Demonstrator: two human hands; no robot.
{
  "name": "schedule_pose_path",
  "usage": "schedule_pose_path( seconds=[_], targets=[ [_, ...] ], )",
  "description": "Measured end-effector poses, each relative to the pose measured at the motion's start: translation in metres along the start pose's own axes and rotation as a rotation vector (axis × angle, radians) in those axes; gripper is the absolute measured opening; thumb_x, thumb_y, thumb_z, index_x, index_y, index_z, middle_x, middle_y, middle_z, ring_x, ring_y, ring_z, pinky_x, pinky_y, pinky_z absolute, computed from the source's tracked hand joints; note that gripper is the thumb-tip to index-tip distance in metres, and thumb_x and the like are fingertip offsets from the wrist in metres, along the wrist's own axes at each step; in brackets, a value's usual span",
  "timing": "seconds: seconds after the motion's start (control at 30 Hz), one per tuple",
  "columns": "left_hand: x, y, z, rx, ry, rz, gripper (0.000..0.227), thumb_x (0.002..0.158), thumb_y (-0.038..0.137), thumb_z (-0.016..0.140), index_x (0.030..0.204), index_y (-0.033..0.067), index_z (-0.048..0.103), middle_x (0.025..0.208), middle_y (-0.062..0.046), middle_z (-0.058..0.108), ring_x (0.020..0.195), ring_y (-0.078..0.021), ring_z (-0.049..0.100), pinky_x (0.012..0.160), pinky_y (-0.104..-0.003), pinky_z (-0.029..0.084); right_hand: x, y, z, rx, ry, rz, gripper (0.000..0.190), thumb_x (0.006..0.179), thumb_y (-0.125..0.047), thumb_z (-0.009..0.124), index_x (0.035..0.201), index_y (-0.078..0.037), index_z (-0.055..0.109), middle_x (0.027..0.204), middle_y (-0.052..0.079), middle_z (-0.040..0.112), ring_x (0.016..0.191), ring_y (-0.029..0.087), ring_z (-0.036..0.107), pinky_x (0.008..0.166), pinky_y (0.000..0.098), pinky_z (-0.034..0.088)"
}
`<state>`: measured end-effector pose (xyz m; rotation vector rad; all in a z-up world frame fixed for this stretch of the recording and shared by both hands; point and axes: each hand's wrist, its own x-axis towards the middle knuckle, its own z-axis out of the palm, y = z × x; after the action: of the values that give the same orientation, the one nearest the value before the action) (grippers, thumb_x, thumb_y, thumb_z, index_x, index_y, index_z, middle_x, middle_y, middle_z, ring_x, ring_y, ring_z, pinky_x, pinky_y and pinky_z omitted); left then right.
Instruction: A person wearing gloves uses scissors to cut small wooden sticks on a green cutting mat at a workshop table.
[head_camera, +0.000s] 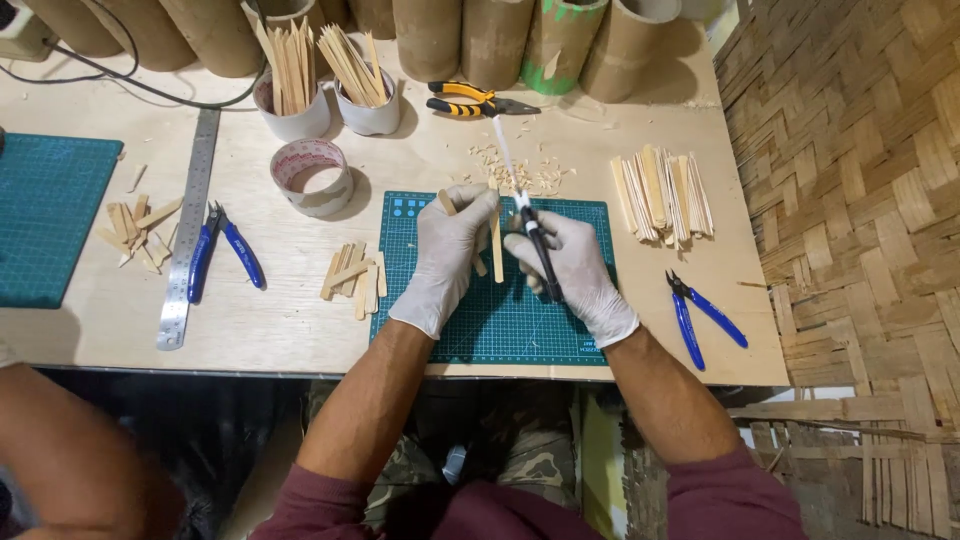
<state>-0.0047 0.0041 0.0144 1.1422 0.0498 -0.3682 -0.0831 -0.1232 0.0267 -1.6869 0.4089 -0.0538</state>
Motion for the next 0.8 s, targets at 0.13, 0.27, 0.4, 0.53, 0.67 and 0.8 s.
schedule_pose_path(
  seconds=[0.13, 0.27, 0.4, 0.53, 0.67, 0.8],
  targets=[
    [0.021, -0.021, -0.012, 0.088, 0.097, 0.092, 0.019, 0.078, 0.015, 0.081, 0.088, 0.0011, 0.074, 0.052, -0.005, 0.053, 0.039, -0.0096, 0.048, 0.024, -0.022, 0.039, 0.010, 0.012, -0.004, -0.041, 0.085, -0.085, 0.037, 0.084, -0.021, 0.083, 0.113, -0.001, 0.073, 0.058, 0.010, 0.065, 0.047, 0.012, 0.064, 0.044, 0.0217, 0.055],
    [0.003, 0.000, -0.018, 0.315, 0.164, 0.372, 0.016, 0.079, 0.016, 0.084, 0.094, 0.0100, 0.080, 0.068, -0.006, 0.070, 0.060, -0.0083, 0.060, 0.050, -0.024, 0.050, 0.013, 0.014, -0.005, -0.093, 0.150, -0.165, 0.036, 0.082, -0.018, 0.084, 0.112, -0.001, 0.073, 0.057, 0.009, 0.063, 0.047, 0.012, 0.061, 0.042, 0.0212, 0.054],
    [0.018, 0.027, -0.068, 0.828, 0.353, 0.794, 0.014, 0.082, 0.007, 0.084, 0.093, 0.0157, 0.081, 0.074, -0.010, 0.071, 0.071, -0.0251, 0.070, 0.061, -0.032, 0.058, 0.014, 0.016, -0.008, -0.078, 0.182, -0.185, 0.037, 0.080, -0.019, 0.088, 0.110, -0.001, 0.073, 0.056, 0.008, 0.063, 0.047, 0.012, 0.061, 0.042, 0.0204, 0.053],
    [0.025, 0.077, -0.154, 0.997, 0.448, 0.748, 0.027, 0.074, 0.018, 0.094, 0.093, 0.0302, 0.080, 0.075, 0.010, 0.071, 0.065, -0.0064, 0.064, 0.064, -0.019, 0.054, 0.019, 0.025, -0.008, -0.110, 0.172, -0.200, 0.038, 0.078, -0.021, 0.089, 0.109, -0.005, 0.074, 0.052, 0.006, 0.060, 0.045, 0.012, 0.061, 0.044, 0.0209, 0.051],
    [0.055, 0.115, -0.208, 1.627, 1.090, 0.706, 0.018, 0.081, 0.035, 0.086, 0.093, 0.0297, 0.073, 0.075, 0.002, 0.065, 0.064, -0.0187, 0.068, 0.049, -0.030, 0.057, 0.021, 0.031, -0.007, -0.309, 0.185, -0.284, 0.036, 0.080, -0.026, 0.088, 0.109, -0.008, 0.077, 0.061, -0.002, 0.059, 0.055, 0.008, 0.054, 0.054, 0.0213, 0.045],
    [0.040, 0.140, -0.188, 1.647, 1.049, 0.765, 0.047, 0.086, 0.026, 0.089, 0.123, 0.0146, 0.061, 0.101, -0.009, 0.064, 0.085, -0.0234, 0.069, 0.062, -0.036, 0.061, 0.017, 0.028, -0.006, -0.379, 0.182, -0.344, 0.033, 0.083, -0.027, 0.084, 0.107, -0.005, 0.077, 0.070, -0.007, 0.057, 0.063, 0.004, 0.048, 0.056, 0.0216, 0.044]
  ],
)
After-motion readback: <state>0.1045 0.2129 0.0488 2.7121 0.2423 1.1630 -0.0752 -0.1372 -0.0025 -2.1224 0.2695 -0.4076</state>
